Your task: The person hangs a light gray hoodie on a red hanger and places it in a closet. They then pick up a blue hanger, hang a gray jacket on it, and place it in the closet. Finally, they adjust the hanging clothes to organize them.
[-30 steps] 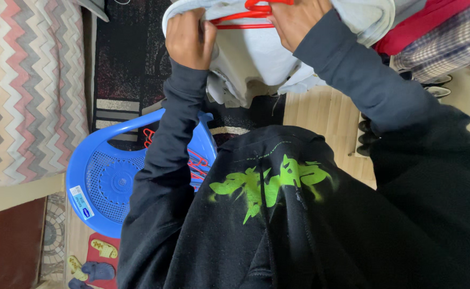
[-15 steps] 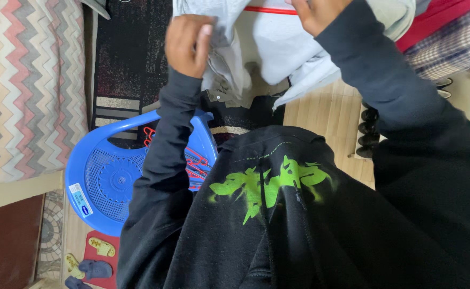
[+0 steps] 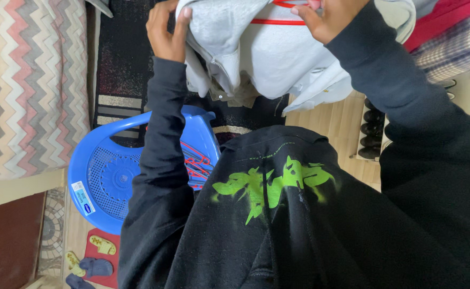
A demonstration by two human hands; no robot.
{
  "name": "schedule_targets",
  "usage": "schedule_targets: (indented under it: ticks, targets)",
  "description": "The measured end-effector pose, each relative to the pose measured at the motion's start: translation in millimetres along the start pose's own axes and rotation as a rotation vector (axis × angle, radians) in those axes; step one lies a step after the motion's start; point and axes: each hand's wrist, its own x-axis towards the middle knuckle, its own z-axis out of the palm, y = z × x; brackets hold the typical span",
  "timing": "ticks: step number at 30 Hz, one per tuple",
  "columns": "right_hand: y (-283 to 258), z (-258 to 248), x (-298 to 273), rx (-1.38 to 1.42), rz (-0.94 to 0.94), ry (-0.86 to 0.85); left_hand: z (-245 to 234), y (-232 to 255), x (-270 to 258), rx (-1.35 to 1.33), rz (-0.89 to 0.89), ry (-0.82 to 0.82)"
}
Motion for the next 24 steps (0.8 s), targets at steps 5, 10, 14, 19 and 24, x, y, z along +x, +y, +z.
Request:
schedule_targets:
  ticks: [5,10,14,19,24]
  targets:
    - [-22,-12,14,-0.126,-0.008,-0.046,22,-37,-6,-0.273,-0.345,0.057]
    - [-35,-23,13,-0.177,-0.075,-0.008,20,-50,-9,-0.597,-0.309,0.057]
    - [-15,-11,1,-0.127,0.04,-0.089,6,-43,-24,-0.575,-0.345,0.125]
    - [-6,-9,-3,-0.208,-0.043,-0.011,-16,-21,-50,-0.268,-0.276,-0.053]
    - [-5,-3,-1,-0.069,-0.106,0.026,-21,-7,-48,-0.215,-0.152,0.002]
